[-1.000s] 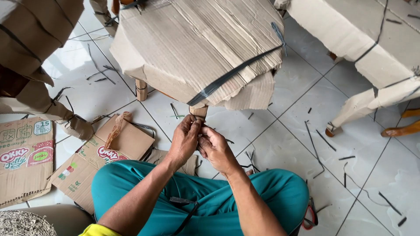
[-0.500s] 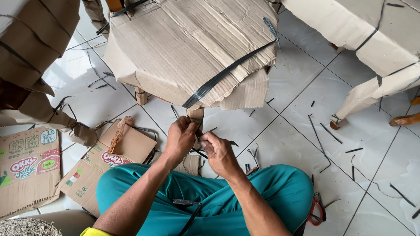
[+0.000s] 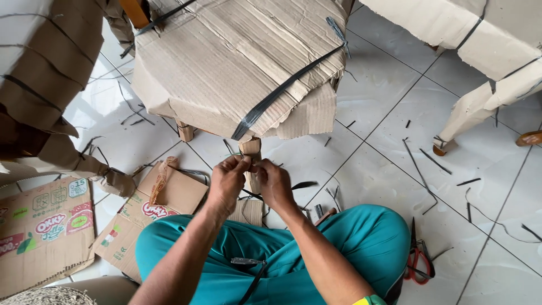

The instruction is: Wrapping cardboard around chair legs and securing them with plastic ties for protection during transport.

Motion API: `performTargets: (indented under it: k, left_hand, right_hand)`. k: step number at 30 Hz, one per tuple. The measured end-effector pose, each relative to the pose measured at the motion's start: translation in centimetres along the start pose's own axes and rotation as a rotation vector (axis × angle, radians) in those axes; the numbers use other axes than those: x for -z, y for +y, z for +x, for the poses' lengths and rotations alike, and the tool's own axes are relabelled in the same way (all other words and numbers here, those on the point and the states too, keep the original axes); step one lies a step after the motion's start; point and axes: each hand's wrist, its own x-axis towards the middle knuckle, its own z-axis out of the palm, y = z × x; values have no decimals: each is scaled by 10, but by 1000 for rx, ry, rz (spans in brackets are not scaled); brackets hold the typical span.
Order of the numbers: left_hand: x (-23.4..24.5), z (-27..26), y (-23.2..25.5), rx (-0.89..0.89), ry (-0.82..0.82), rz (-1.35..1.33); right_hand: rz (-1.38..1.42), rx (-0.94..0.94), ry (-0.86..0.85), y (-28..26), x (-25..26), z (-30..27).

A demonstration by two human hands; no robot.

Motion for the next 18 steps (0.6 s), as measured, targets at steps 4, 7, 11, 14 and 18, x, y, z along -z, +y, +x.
performTargets:
  k: [4,7,11,14,18]
  left_hand:
    - [3,12,-25,-165,97,116]
    - [4,4,-26,-208,131,273]
    - [-2,-1,-22,-194,265,447]
    - [-3,5,-43,-301,344,198]
    - [-9,11,-55,-300,270,-215]
  right_hand:
    - [-201,394,290,-13,12,8]
    - [-314,498,262,-30,22,3]
    - [-394,508,267,-20,21,8]
    - [-415,460,241,-26,19,5]
    - [-326,435,208,-15,20,6]
